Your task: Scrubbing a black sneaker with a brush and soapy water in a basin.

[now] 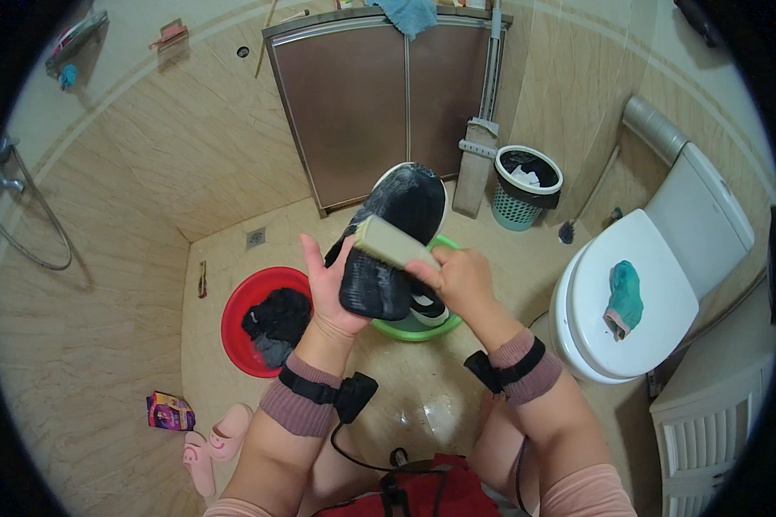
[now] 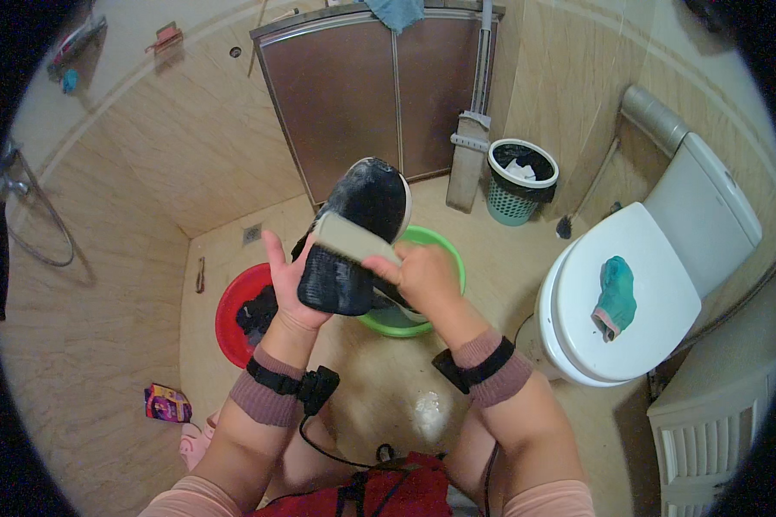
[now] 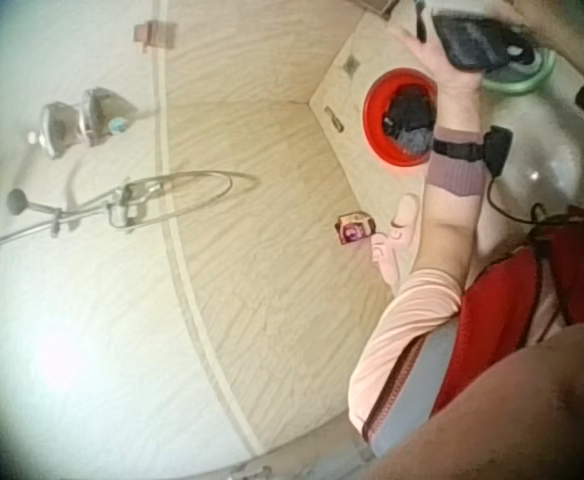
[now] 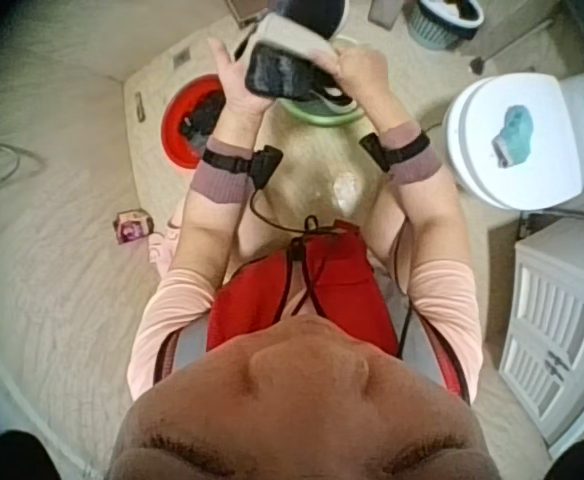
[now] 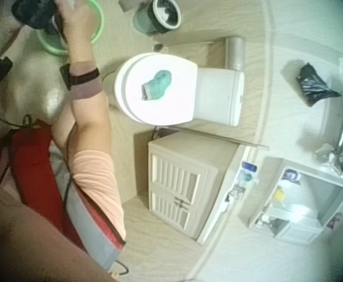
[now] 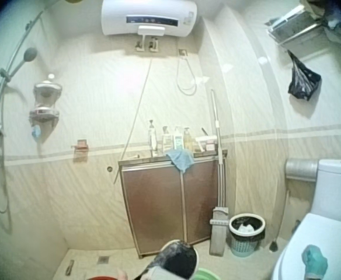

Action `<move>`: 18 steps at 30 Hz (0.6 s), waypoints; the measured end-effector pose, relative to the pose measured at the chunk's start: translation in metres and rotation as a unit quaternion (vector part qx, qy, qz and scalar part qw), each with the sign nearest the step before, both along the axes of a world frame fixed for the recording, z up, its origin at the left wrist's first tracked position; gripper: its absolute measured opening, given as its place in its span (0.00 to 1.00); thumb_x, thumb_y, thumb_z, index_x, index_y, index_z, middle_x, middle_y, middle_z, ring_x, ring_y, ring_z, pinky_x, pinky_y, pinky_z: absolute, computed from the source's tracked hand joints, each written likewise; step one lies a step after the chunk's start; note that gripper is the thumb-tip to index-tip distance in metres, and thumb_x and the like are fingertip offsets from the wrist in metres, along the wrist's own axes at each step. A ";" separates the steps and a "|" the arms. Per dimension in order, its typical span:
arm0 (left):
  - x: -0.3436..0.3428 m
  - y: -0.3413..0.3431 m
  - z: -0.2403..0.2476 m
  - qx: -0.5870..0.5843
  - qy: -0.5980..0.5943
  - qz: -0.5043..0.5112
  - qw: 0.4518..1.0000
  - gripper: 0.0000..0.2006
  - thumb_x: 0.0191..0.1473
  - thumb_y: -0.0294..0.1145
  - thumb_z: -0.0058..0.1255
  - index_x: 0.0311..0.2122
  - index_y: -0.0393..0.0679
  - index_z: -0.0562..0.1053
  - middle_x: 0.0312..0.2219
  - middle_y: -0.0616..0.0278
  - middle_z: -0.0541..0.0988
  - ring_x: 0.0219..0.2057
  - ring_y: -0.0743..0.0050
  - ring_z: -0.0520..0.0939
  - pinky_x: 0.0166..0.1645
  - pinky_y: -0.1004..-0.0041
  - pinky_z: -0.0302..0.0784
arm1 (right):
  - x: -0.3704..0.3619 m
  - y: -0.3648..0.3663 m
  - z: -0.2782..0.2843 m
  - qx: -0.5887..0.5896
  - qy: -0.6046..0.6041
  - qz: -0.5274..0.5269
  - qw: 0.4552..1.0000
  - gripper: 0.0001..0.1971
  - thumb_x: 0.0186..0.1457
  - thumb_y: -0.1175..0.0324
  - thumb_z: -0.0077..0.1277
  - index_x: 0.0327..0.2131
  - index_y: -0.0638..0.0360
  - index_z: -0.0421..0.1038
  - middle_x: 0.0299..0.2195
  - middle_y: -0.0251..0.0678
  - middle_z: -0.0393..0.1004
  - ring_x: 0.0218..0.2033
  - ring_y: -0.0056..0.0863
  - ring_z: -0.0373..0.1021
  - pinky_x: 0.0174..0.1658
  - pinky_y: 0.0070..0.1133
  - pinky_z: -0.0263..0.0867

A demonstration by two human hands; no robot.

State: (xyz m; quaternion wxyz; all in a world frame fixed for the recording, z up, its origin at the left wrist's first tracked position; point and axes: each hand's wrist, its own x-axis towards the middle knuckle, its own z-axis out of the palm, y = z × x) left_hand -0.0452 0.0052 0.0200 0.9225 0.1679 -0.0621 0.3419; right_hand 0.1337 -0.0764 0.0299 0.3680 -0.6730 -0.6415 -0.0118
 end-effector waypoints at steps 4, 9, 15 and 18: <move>-0.007 0.006 -0.009 -0.005 0.014 0.028 0.999 0.45 0.50 0.74 0.34 0.58 0.40 0.62 0.54 0.47 0.70 0.53 0.50 0.72 0.59 0.55 0.65 | -0.038 -0.008 -0.013 -0.033 0.015 0.065 0.997 0.32 0.51 0.36 0.45 0.16 0.60 0.67 0.17 0.49 0.70 0.20 0.51 0.67 0.25 0.37 0.63; 0.002 0.003 -0.002 0.030 -0.003 0.027 0.999 0.45 0.51 0.73 0.33 0.56 0.38 0.64 0.52 0.47 0.72 0.52 0.50 0.73 0.58 0.55 0.66 | -0.027 -0.004 -0.008 -0.020 -0.034 0.049 0.998 0.33 0.50 0.34 0.45 0.15 0.59 0.67 0.15 0.48 0.69 0.19 0.48 0.69 0.24 0.35 0.64; -0.001 0.002 -0.007 -0.019 0.110 0.092 0.989 0.45 0.51 0.73 0.34 0.57 0.39 0.63 0.52 0.47 0.71 0.52 0.50 0.73 0.58 0.54 0.65 | -0.040 -0.012 -0.003 -0.075 -0.031 0.033 0.996 0.33 0.52 0.35 0.43 0.17 0.59 0.68 0.17 0.48 0.71 0.21 0.48 0.70 0.26 0.37 0.64; 0.001 -0.002 -0.005 -0.005 0.073 0.065 0.995 0.44 0.51 0.74 0.33 0.54 0.38 0.66 0.47 0.50 0.74 0.48 0.54 0.76 0.55 0.58 0.69 | -0.043 -0.014 -0.004 -0.063 -0.028 0.054 0.996 0.33 0.51 0.34 0.45 0.16 0.59 0.68 0.17 0.48 0.71 0.21 0.48 0.70 0.27 0.37 0.65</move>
